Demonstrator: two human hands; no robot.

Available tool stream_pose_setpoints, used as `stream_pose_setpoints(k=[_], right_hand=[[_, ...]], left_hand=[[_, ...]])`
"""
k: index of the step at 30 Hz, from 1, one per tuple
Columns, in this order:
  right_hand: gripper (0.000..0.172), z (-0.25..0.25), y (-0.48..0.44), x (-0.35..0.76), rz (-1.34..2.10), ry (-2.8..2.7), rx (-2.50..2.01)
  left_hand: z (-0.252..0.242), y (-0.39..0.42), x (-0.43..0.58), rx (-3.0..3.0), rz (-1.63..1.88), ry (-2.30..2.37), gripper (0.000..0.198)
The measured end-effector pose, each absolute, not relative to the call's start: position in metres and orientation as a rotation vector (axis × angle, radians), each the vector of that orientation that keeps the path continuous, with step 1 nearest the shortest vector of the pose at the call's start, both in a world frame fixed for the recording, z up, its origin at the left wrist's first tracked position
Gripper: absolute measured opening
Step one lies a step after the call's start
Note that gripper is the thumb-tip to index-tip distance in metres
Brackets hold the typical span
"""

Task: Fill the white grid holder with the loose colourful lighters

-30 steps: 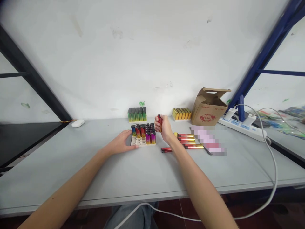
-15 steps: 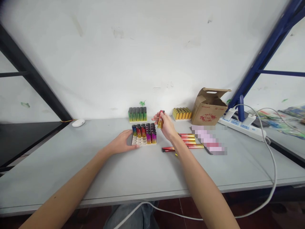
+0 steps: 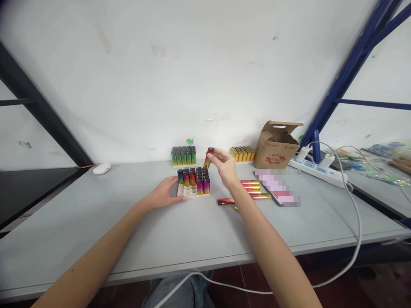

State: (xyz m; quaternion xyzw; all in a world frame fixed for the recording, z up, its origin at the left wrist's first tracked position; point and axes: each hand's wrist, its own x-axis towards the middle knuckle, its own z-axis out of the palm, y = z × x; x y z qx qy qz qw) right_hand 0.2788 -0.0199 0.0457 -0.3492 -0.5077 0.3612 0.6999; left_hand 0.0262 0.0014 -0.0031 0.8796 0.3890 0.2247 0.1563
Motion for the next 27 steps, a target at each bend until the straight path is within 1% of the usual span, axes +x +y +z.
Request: stream_pose_setpoints(k=[3,11,17,23,25,27], right_hand=[[0.031,0.049,-0.021,0.272,0.804,-1.138,-0.738],[0.029,0.045,-0.03,0.242,0.903,-1.383,-0.791],[0.029,0.045,-0.032,0.247,0.703,-1.396,-0.882],[0.03,0.051,-0.032,0.241,0.68,-1.455,-0.932],[0.025,0.055,-0.031,0.234,0.642,-1.573,-0.978],[0.016,0.058,-0.029,0.228,0.568,-1.761,-1.042]], left_hand=[[-0.005,0.003,0.026,2.544,0.558,1.105,0.072],[-0.004,0.0,0.026,2.519,0.565,1.118,0.066],[-0.005,0.001,0.026,2.53,0.608,1.145,0.067],[-0.005,0.001,0.026,2.537,0.618,1.157,0.071],[-0.005,0.001,0.026,2.529,0.623,1.151,0.075],[-0.005,0.002,0.026,2.525,0.611,1.152,0.076]])
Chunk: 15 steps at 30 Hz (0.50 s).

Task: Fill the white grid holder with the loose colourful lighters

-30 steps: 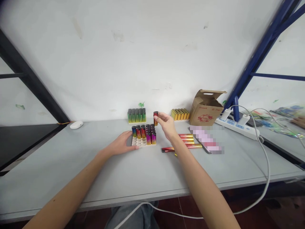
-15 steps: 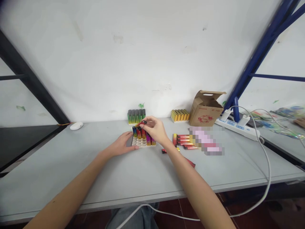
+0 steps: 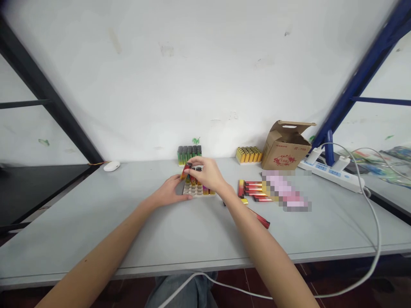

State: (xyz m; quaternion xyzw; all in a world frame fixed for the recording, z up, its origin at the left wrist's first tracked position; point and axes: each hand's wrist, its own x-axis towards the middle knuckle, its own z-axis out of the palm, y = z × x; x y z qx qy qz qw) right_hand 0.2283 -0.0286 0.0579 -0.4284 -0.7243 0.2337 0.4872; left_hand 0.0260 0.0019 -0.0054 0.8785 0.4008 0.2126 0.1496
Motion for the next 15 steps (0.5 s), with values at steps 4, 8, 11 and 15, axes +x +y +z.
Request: stream_pose_setpoints(k=[4,8,11,15], right_hand=[[0.012,0.062,-0.018,0.225,0.212,-2.153,-1.18],[0.011,0.06,-0.009,0.224,0.051,-2.307,-1.276],[0.01,0.059,-0.01,0.217,-0.059,-2.339,-1.338],[0.022,0.058,-0.016,0.211,-0.201,-2.278,-1.379]], left_hand=[[-0.007,0.003,0.026,2.532,0.575,1.182,0.065],[-0.006,0.002,0.026,2.534,0.578,1.199,0.061],[-0.004,0.001,0.027,2.541,0.594,1.178,0.063],[-0.002,0.0,0.027,2.513,0.616,1.168,0.063]])
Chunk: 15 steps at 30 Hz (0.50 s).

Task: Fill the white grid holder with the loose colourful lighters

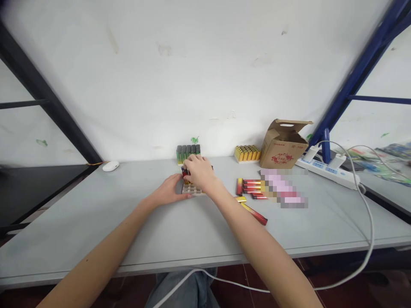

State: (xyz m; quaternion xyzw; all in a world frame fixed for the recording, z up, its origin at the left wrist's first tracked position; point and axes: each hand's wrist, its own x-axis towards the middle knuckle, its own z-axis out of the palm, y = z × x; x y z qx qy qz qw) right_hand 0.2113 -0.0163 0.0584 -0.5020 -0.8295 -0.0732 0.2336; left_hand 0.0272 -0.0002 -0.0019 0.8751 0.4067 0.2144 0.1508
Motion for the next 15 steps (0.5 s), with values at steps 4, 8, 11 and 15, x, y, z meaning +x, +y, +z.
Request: stream_pose_setpoints(k=[4,8,11,15], right_hand=[[0.03,0.059,-0.017,0.237,-0.039,-2.043,-1.331],[0.024,0.05,-0.019,0.295,0.152,-1.83,-1.399],[0.025,0.043,-0.029,0.336,0.284,-2.021,-1.459],[0.049,0.04,-0.049,0.364,0.529,-2.248,-1.573]], left_hand=[[-0.002,0.0,0.028,2.513,0.594,1.19,0.066],[0.0,0.0,0.028,2.519,0.566,1.185,0.073],[0.0,0.001,0.028,2.51,0.55,1.2,0.076],[-0.001,0.002,0.027,2.503,0.562,1.198,0.077]])
